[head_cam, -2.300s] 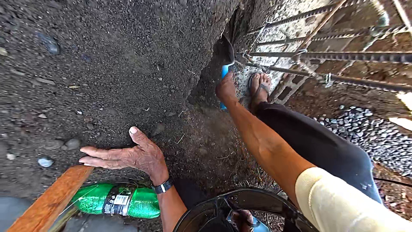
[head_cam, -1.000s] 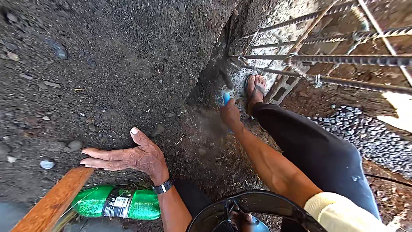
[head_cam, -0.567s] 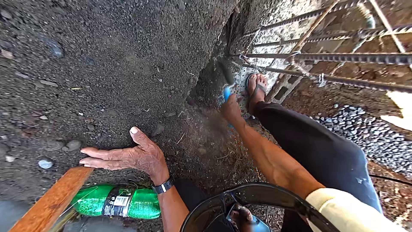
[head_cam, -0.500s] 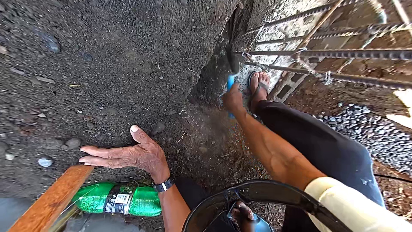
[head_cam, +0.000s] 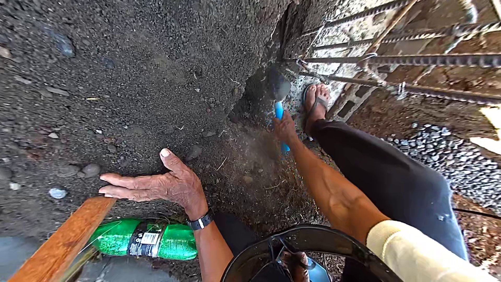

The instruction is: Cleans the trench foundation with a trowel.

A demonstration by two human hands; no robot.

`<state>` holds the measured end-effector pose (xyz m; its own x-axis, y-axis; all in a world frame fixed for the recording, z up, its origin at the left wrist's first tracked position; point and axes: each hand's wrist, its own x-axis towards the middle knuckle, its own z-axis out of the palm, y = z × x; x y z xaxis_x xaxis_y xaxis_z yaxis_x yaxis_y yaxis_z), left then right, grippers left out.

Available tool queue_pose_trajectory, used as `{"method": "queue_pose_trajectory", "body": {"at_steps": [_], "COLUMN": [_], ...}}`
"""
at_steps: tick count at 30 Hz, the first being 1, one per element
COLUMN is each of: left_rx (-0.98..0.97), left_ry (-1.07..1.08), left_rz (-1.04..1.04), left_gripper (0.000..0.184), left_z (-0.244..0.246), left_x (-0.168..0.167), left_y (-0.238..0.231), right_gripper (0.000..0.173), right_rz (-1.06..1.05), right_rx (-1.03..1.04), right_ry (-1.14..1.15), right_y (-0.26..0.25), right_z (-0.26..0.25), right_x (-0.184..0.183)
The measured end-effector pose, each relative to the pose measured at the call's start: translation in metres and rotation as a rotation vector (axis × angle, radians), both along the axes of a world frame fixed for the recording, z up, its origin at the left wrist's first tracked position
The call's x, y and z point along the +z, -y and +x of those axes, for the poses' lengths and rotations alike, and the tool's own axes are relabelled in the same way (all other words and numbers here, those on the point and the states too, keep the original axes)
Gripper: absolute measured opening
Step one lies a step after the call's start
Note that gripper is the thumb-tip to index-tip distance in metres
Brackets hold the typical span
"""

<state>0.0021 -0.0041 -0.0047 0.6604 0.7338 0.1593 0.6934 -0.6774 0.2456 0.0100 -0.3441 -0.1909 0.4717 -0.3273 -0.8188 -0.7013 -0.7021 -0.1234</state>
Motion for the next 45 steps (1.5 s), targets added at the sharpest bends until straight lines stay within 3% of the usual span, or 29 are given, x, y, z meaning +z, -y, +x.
{"method": "queue_pose_trajectory", "body": {"at_steps": [6,11,14,22,32,39,42,45], "left_rx": [0.019,0.010,0.007,-0.008,-0.007,0.030,0.035,0.051], "left_ry": [-0.012,0.006,0.027,0.010,0.015,-0.021,-0.010,-0.037], "left_rz": [-0.002,-0.008,-0.011,0.013,0.032,0.027,0.023,0.012], "left_gripper": [0.108,0.108,0.108,0.109,0.107,0.109,0.109,0.108], "left_z": [-0.002,0.000,0.001,-0.001,-0.001,-0.002,-0.004,-0.003], "left_x": [-0.002,-0.001,-0.003,-0.006,-0.005,-0.002,-0.001,0.002], "left_y": [-0.001,0.000,0.000,-0.002,-0.003,-0.001,-0.001,-0.001], "right_gripper": [0.044,0.047,0.048,0.026,0.023,0.023,0.028,0.033], "right_rz": [0.101,0.195,0.253,0.524,0.717,0.734,0.630,0.497], "right_rx": [-0.043,0.022,-0.103,-0.490,-0.638,-0.626,-0.579,-0.473], "right_ry": [-0.040,-0.084,-0.086,-0.196,-0.177,-0.083,-0.048,0.063], "right_y": [-0.006,-0.027,-0.040,-0.050,-0.048,-0.043,-0.043,-0.054], "right_z": [0.017,-0.002,-0.005,0.012,0.010,0.008,0.009,0.021], "right_x": [-0.021,-0.028,-0.032,-0.039,-0.027,0.030,0.081,0.154]}}
